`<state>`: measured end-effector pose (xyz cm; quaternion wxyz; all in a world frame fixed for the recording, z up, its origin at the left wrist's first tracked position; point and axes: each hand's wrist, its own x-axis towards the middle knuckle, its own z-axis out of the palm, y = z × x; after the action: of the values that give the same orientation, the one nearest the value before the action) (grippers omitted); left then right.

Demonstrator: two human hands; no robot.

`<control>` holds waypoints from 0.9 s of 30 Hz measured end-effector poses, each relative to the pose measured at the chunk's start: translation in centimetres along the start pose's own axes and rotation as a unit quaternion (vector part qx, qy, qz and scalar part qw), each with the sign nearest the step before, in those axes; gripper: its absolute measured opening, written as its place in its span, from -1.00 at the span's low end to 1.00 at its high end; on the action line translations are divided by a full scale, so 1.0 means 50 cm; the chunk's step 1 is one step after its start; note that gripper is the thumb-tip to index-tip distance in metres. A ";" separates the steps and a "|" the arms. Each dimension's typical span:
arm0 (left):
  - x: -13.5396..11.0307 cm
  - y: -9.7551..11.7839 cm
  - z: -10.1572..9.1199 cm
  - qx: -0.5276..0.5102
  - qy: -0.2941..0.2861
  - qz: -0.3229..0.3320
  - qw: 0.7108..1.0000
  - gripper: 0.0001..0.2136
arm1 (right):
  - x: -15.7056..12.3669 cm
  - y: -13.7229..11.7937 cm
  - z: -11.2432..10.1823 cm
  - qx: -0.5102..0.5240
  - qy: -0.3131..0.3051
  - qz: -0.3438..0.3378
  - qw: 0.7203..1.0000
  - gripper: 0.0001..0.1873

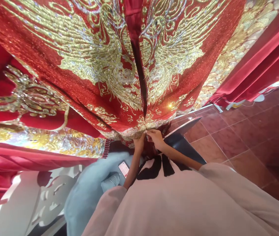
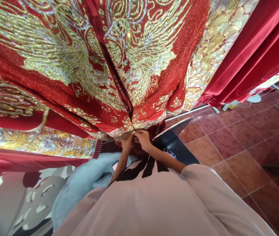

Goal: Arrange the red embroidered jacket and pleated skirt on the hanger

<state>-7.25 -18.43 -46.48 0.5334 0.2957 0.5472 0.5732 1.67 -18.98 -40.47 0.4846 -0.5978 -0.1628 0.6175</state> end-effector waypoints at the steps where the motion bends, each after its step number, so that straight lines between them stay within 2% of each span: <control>1: 0.001 -0.004 -0.001 0.003 0.000 0.003 1.000 -0.72 | 0.000 -0.001 0.003 -0.010 0.009 -0.016 1.000 -0.86; 4: 0.007 -0.011 0.000 0.009 0.004 0.016 1.000 -0.72 | -0.001 -0.006 0.008 -0.030 0.011 -0.039 0.999 -0.88; 11: 0.014 -0.007 0.013 0.033 0.022 0.040 0.998 -0.78 | 0.003 -0.060 0.033 -0.031 -0.075 0.095 0.992 -0.81; 14: 0.013 -0.007 0.019 0.036 0.025 0.044 0.998 -0.79 | -0.008 -0.109 0.047 -0.010 -0.086 0.099 0.991 -0.80; 18: 0.016 -0.012 0.022 0.037 0.028 0.051 0.998 -0.71 | -0.035 -0.190 0.067 0.029 -0.119 0.064 0.990 -0.80; 23: 0.021 -0.004 0.018 0.038 0.019 0.060 0.997 -0.67 | -0.110 -0.319 0.098 0.049 -0.180 0.134 0.973 -0.69; 25: 0.020 0.001 0.019 0.040 0.021 0.062 0.997 -0.66 | -0.168 -0.395 0.114 0.054 -0.210 0.100 0.971 -0.67; 27: 0.016 0.002 0.025 0.040 0.025 0.065 0.997 -0.65 | -0.233 -0.480 0.131 0.066 -0.267 0.020 0.961 -0.66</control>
<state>-6.35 -17.26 -46.29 0.4688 0.3373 0.5622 0.5919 3.36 -14.29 -13.46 0.4495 -0.3810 -0.2326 0.7737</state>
